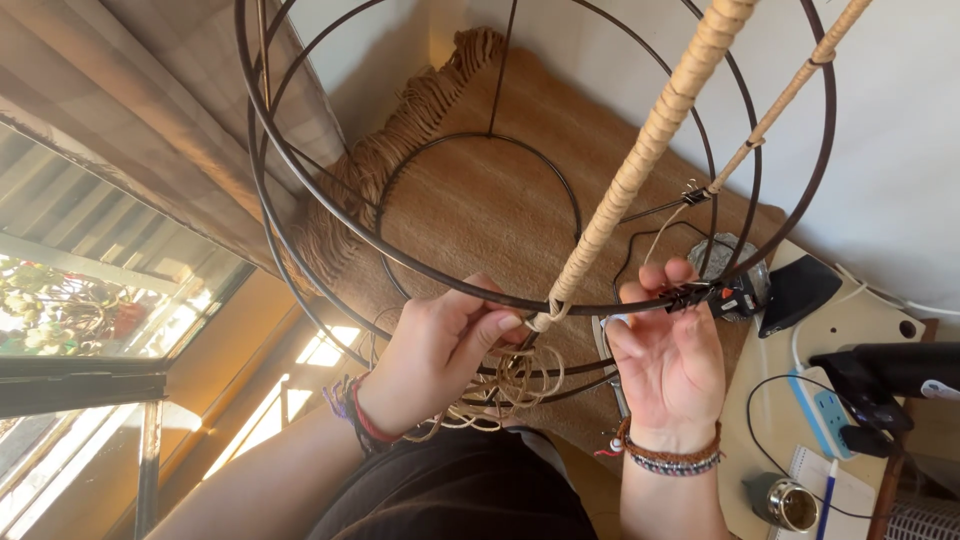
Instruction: Wrapping twine around a wire furniture frame and tying knots to secure it
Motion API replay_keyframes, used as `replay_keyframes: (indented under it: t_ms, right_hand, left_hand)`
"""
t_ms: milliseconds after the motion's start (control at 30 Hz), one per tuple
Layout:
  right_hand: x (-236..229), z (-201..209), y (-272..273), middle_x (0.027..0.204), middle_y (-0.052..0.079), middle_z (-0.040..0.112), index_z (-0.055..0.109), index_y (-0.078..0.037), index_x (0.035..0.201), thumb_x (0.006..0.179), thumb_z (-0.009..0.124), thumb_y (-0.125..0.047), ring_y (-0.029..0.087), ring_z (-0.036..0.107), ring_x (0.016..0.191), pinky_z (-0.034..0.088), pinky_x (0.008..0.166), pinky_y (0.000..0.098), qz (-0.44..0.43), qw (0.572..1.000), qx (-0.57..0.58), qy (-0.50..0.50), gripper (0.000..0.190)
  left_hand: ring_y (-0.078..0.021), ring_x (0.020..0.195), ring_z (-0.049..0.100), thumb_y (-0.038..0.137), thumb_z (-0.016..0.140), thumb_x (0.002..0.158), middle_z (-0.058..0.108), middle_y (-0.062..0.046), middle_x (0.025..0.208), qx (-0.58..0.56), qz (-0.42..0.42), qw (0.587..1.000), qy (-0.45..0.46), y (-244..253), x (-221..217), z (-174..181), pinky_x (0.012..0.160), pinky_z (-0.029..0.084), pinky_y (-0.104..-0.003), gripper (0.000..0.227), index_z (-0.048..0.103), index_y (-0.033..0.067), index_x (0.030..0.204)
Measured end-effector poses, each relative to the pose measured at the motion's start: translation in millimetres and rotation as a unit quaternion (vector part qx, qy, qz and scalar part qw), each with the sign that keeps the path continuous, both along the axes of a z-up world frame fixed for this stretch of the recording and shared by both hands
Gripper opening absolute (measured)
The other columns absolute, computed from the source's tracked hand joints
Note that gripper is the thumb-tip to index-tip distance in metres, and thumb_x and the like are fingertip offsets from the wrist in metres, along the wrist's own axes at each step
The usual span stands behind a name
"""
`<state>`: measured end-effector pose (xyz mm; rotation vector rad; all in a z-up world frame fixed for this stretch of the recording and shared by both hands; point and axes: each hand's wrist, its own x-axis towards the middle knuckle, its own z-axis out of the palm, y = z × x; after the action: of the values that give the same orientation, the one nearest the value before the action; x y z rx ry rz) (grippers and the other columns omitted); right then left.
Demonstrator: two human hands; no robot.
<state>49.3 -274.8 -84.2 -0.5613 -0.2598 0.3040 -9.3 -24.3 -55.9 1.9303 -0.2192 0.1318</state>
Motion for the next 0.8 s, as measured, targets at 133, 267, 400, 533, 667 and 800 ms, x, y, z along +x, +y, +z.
replay_keyframes:
  t_ms: [133, 267, 400, 533, 667, 800]
  right_hand:
    - [-8.5, 12.3, 1.5, 0.117, 0.014, 0.063, 0.059, 0.003, 0.134, 0.099, 0.075, -0.007, 0.016, 0.057, 0.094, 0.049, 0.071, 0.0238, -0.024, 1.000, -0.003, -0.015, 0.040]
    - [-24.8, 18.0, -1.3, 0.113, 0.013, 0.074, 0.072, -0.001, 0.119, 0.092, 0.074, 0.001, 0.017, 0.068, 0.090, 0.056, 0.081, 0.0244, -0.068, 0.989, -0.125, -0.027, 0.026]
    - [-41.1, 19.9, 5.9, 0.107, 0.011, 0.070, 0.075, 0.001, 0.114, 0.081, 0.079, -0.004, 0.015, 0.069, 0.084, 0.062, 0.073, 0.0232, -0.089, 0.866, -0.478, -0.112, 0.033]
    - [-32.7, 37.4, 18.6, 0.091, 0.008, 0.070, 0.073, 0.001, 0.104, 0.081, 0.079, -0.009, 0.009, 0.063, 0.067, 0.059, 0.065, 0.0183, -0.107, 0.798, -0.547, -0.230, 0.025]
    - [-23.2, 52.6, 28.0, 0.090, 0.009, 0.068, 0.075, 0.003, 0.097, 0.077, 0.083, -0.001, 0.015, 0.068, 0.073, 0.060, 0.071, 0.0224, -0.094, 0.799, -0.542, -0.241, 0.022]
    - [-19.2, 62.0, 32.4, 0.083, 0.008, 0.069, 0.076, 0.001, 0.095, 0.077, 0.084, -0.007, 0.015, 0.067, 0.076, 0.058, 0.069, 0.0236, -0.103, 0.776, -0.559, -0.272, 0.021]
  left_hand:
    - [-0.0139, 0.075, 0.076, 0.029, 0.053, 0.104, 0.072, 0.004, 0.089, -0.019, -0.005, 1.000, -0.010, -0.7, -2.9, 3.0, 0.068, 0.056, -0.027, 0.026, 0.072, 0.0113, 0.097]
    - [-0.0140, 0.073, 0.074, 0.030, 0.052, 0.104, 0.070, 0.004, 0.088, -0.018, 0.000, 1.000, -0.021, 0.7, -4.6, -2.0, 0.065, 0.054, -0.027, 0.027, 0.071, 0.0125, 0.096]
    - [-0.0171, 0.070, 0.074, 0.029, 0.053, 0.104, 0.070, 0.003, 0.085, 0.002, 0.000, 0.999, -0.048, 2.4, -3.0, -5.9, 0.061, 0.054, -0.029, 0.025, 0.070, 0.0127, 0.096]
    - [-0.0167, 0.070, 0.072, 0.026, 0.053, 0.105, 0.069, 0.001, 0.084, -0.017, -0.006, 0.999, -0.044, 0.6, -6.1, -3.8, 0.063, 0.053, -0.029, 0.023, 0.069, 0.0104, 0.098]
    - [-0.0176, 0.072, 0.074, 0.029, 0.052, 0.105, 0.071, 0.001, 0.084, -0.005, 0.000, 0.999, -0.050, 0.7, -6.8, -7.2, 0.064, 0.055, -0.030, 0.025, 0.068, 0.0109, 0.099]
    - [-0.0177, 0.069, 0.075, 0.027, 0.052, 0.105, 0.074, 0.001, 0.080, -0.008, 0.005, 1.000, -0.025, 0.0, -9.1, -9.2, 0.061, 0.057, -0.030, 0.022, 0.066, 0.0107, 0.099]
